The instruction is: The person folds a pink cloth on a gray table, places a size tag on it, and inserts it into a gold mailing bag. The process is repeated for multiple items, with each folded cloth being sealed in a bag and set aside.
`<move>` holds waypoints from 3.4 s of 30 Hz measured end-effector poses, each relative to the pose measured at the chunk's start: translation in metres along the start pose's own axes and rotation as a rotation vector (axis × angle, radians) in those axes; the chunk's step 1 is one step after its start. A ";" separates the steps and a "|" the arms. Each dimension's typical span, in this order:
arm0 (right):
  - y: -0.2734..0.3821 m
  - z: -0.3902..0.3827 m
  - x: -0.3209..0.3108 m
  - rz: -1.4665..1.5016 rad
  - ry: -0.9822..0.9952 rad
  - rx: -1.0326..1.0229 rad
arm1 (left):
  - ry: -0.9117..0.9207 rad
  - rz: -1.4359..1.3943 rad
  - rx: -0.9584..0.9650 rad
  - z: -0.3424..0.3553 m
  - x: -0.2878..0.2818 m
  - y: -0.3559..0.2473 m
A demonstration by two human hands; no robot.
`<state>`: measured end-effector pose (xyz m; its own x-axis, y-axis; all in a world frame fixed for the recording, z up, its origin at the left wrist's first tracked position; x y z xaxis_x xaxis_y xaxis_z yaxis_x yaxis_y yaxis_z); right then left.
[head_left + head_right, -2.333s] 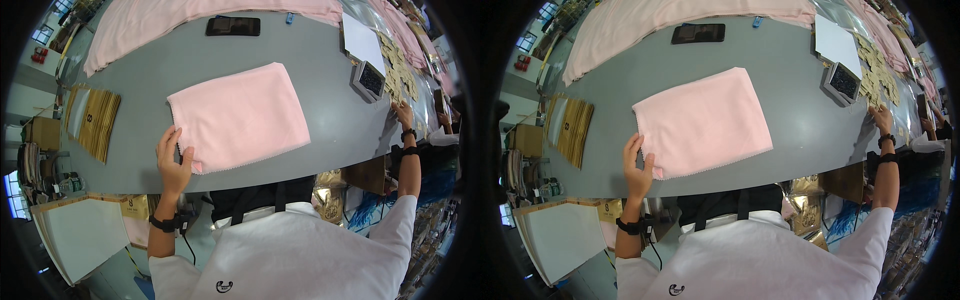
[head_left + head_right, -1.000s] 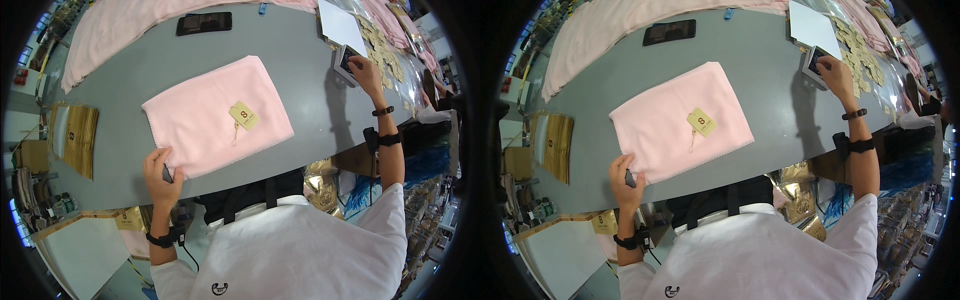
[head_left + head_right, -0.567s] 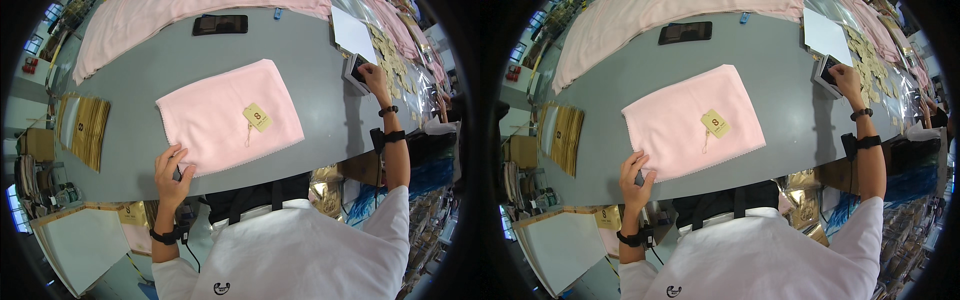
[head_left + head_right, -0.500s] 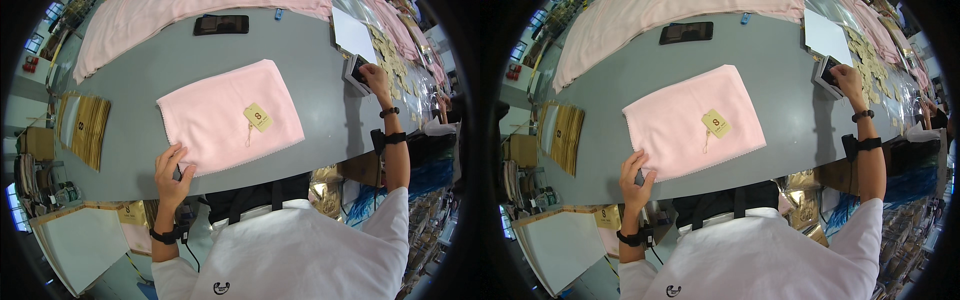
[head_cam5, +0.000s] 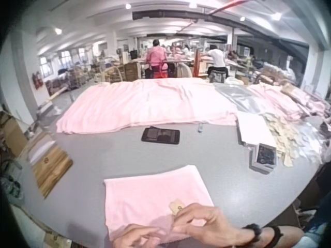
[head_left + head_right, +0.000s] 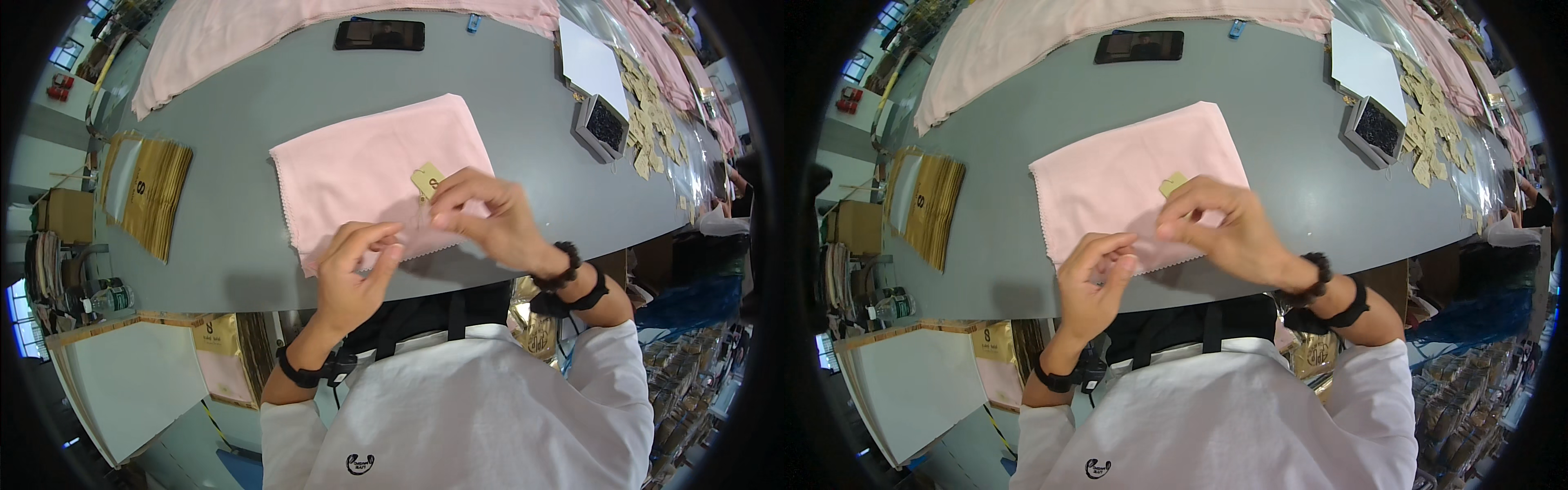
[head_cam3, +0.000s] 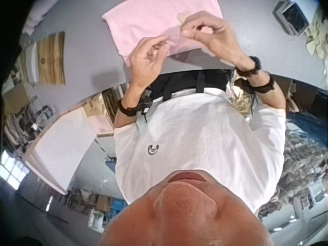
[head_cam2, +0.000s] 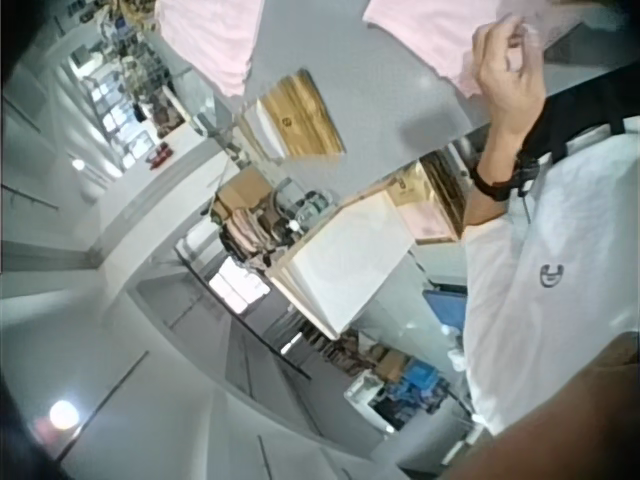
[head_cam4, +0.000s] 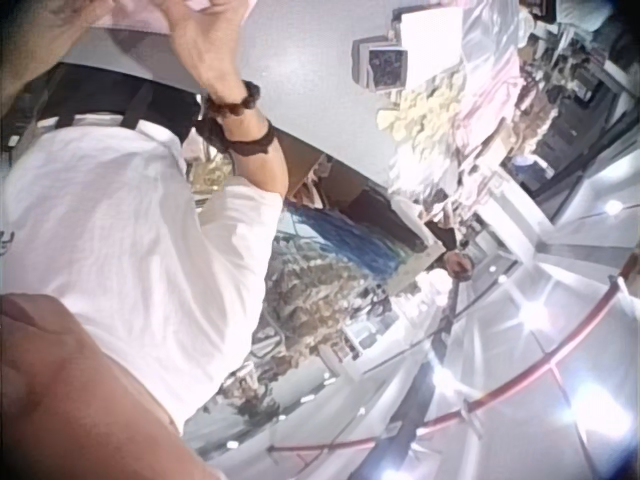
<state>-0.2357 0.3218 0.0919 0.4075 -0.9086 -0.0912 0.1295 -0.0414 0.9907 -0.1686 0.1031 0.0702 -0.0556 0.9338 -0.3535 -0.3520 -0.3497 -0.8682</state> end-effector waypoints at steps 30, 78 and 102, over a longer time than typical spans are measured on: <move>-0.012 -0.030 0.026 -0.736 0.242 -0.392 | 0.167 0.007 -0.134 -0.013 0.009 -0.001; -0.034 0.022 0.032 -0.510 0.158 0.044 | -0.021 0.379 0.240 0.005 0.010 0.027; -0.028 0.022 0.070 -0.559 0.160 -0.341 | -0.219 0.199 -0.212 -0.033 -0.087 0.039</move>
<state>-0.2311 0.2499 0.0601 0.3218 -0.7149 -0.6207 0.6271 -0.3303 0.7055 -0.1462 0.0061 0.0557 -0.3108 0.8322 -0.4592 -0.1141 -0.5123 -0.8512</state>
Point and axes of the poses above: each hand's wrist, its own z-axis towards the middle knuckle, its own x-axis out of the palm, y = z × x, the point moved 2 cm from there along z, towards the middle knuckle, and after that the axes turned 4 degrees about x, right-handed, at the moved point
